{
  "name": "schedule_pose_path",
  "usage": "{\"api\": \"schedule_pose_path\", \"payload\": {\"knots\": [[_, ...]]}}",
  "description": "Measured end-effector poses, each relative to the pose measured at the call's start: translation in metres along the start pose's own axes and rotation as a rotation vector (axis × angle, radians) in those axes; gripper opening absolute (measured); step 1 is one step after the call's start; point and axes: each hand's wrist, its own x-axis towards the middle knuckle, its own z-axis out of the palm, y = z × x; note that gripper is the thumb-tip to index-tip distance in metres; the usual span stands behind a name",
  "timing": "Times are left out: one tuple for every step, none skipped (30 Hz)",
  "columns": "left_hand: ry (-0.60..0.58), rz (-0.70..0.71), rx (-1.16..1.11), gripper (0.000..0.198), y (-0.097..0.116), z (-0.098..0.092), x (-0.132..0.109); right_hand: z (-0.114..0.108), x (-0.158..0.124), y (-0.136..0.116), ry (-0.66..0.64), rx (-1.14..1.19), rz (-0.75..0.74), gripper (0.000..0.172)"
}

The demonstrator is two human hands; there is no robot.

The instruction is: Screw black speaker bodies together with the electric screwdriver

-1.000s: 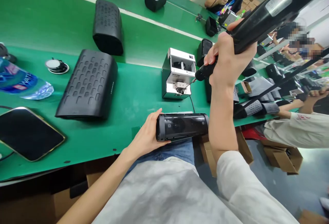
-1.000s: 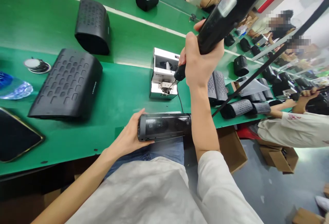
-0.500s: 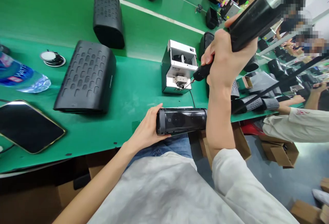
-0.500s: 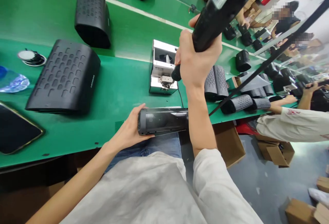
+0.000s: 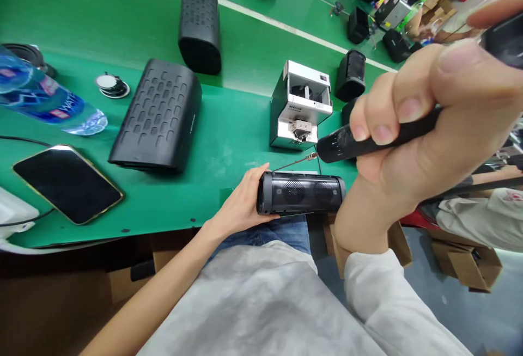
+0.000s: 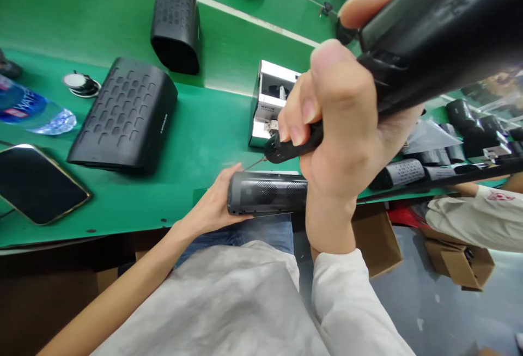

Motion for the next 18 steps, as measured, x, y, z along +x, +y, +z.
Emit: {"api": "schedule_pose_path", "payload": {"knots": [[0.001, -0.002, -0.002, 0.136, 0.000, 0.000, 0.000, 0.003, -0.001, 0.000, 0.019, 0.029, -0.019, 0.019], [0.001, -0.004, -0.002, 0.136, -0.001, 0.000, -0.001, 0.007, -0.002, 0.000, 0.051, 0.066, -0.059, 0.019], [0.000, -0.007, -0.002, 0.136, -0.001, 0.000, -0.001, 0.012, -0.004, -0.001, 0.051, 0.090, -0.073, 0.018], [-0.002, -0.010, -0.002, 0.137, -0.001, 0.000, -0.001, 0.017, -0.006, -0.002, 0.055, 0.111, -0.072, 0.018], [-0.002, -0.011, 0.000, 0.137, -0.002, 0.001, -0.001, 0.022, -0.008, -0.003, 0.064, 0.135, -0.063, 0.019], [-0.002, -0.010, 0.002, 0.137, -0.002, 0.001, -0.001, 0.027, -0.011, -0.005, 0.063, 0.156, -0.039, 0.020], [-0.002, -0.007, 0.005, 0.138, -0.002, 0.001, -0.001, 0.032, -0.013, -0.005, 0.055, 0.184, -0.021, 0.021], [-0.003, -0.001, 0.007, 0.139, -0.002, 0.001, -0.001, 0.036, -0.016, -0.004, 0.037, 0.216, -0.003, 0.022], [-0.004, 0.005, 0.008, 0.140, -0.002, 0.001, -0.001, 0.039, -0.018, -0.002, 0.018, 0.254, 0.002, 0.022], [-0.001, 0.009, 0.007, 0.140, -0.002, 0.001, 0.000, 0.042, -0.020, 0.003, -0.006, 0.301, -0.009, 0.021], [0.003, 0.011, 0.002, 0.140, -0.001, 0.001, 0.000, 0.044, -0.022, 0.009, -0.042, 0.346, -0.019, 0.020], [0.007, 0.009, -0.009, 0.139, -0.001, 0.001, 0.000, 0.047, -0.025, 0.016, -0.081, 0.381, -0.015, 0.018], [0.014, 0.005, -0.025, 0.136, 0.000, 0.001, 0.001, 0.049, -0.028, 0.024, -0.112, 0.403, -0.002, 0.017], [0.021, 0.001, -0.047, 0.132, 0.000, 0.001, 0.001, 0.050, -0.031, 0.031, -0.137, 0.408, 0.019, 0.017], [0.028, -0.002, -0.072, 0.128, 0.000, 0.002, 0.001, 0.052, -0.034, 0.039, -0.156, 0.403, 0.033, 0.017], [0.033, -0.002, -0.097, 0.124, 0.000, 0.002, 0.002, 0.053, -0.037, 0.045, -0.163, 0.391, 0.041, 0.017], [0.037, -0.003, -0.119, 0.121, 0.000, 0.003, 0.002, 0.053, -0.039, 0.050, -0.163, 0.378, 0.046, 0.016], [0.043, -0.009, -0.131, 0.119, -0.001, 0.004, 0.002, 0.054, -0.041, 0.053, -0.163, 0.367, 0.046, 0.017]]}}
